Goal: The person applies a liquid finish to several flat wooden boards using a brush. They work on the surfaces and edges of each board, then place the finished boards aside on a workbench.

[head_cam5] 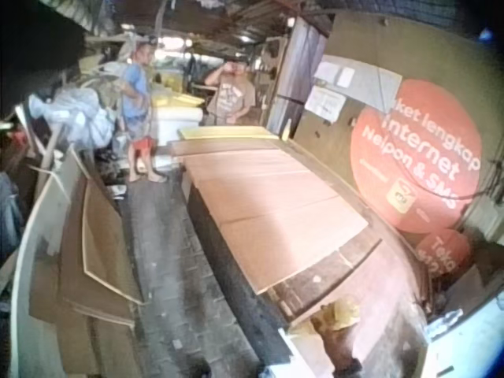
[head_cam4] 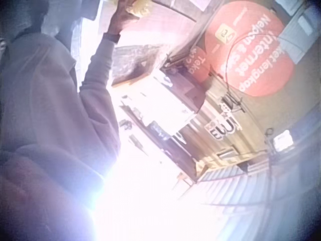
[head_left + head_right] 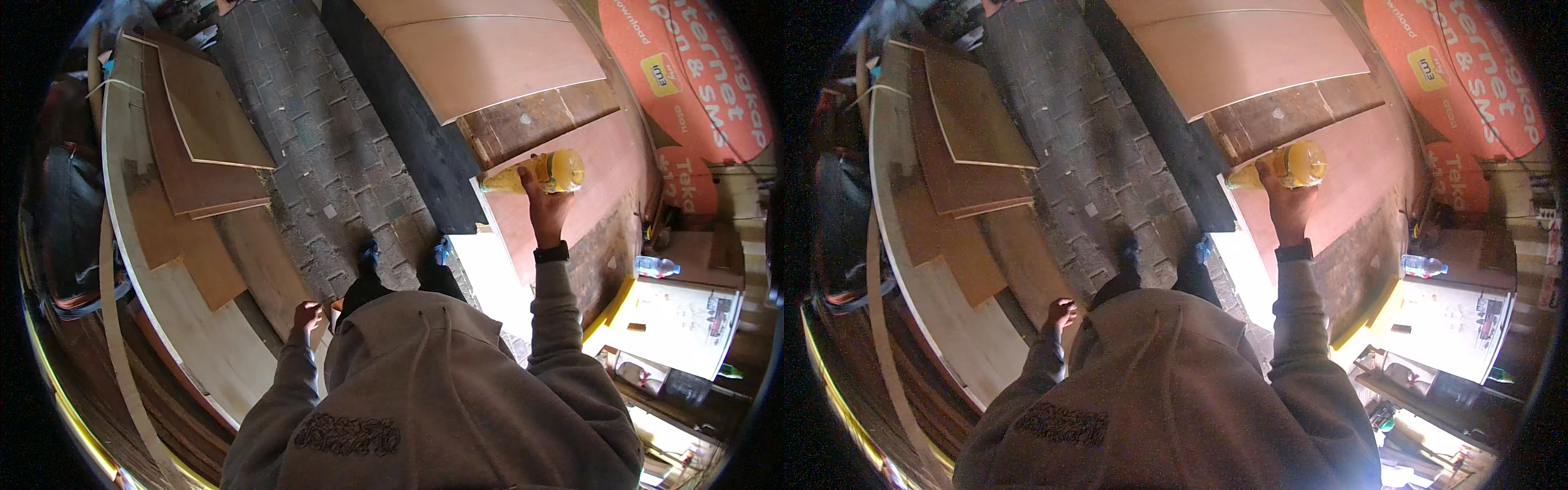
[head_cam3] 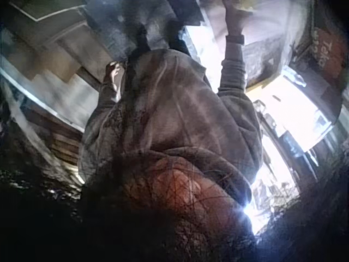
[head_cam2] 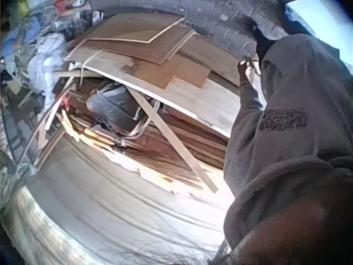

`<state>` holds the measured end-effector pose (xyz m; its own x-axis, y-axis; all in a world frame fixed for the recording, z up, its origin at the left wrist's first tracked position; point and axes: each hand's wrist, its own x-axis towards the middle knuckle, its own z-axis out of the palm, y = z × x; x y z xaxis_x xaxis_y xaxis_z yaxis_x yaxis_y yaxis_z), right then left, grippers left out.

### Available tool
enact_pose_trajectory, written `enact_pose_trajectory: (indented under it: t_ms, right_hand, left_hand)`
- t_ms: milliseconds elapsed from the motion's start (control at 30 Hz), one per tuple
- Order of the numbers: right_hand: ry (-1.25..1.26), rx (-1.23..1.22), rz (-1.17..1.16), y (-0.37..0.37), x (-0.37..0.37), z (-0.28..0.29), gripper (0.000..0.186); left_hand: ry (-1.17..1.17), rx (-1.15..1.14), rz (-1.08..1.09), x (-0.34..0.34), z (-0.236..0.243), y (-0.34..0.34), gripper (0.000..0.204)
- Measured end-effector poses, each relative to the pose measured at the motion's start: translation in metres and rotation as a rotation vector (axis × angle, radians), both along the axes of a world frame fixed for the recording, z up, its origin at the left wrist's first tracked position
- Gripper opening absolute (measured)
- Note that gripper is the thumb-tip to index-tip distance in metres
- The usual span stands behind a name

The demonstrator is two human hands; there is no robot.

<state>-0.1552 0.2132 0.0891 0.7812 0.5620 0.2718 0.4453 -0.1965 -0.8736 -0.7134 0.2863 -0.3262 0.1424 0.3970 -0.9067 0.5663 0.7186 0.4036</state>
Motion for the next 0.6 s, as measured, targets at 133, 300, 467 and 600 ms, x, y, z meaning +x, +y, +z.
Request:
enact_pose_trajectory:
  t_ms: [133,300,467,600]
  right_hand:
    - [0.112,-0.139,0.038,-0.009,0.006,-0.008,0.041]
    - [0.157,-0.209,0.073,-0.007,0.003,0.004,0.045]
    - [0.489,-0.107,0.046,0.001,-0.010,0.020,0.044]
    - [0.450,-0.123,0.073,0.001,0.009,0.005,0.044]
  left_hand:
    - [-0.170,0.063,-0.084,0.012,-0.064,-0.004,0.020]
    - [-0.576,-0.148,0.133,0.119,-0.018,0.022,0.011]
    - [-0.678,0.112,-0.119,0.184,0.014,0.074,0.015]
    - [-0.607,0.075,-0.059,0.192,-0.017,0.093,0.017]
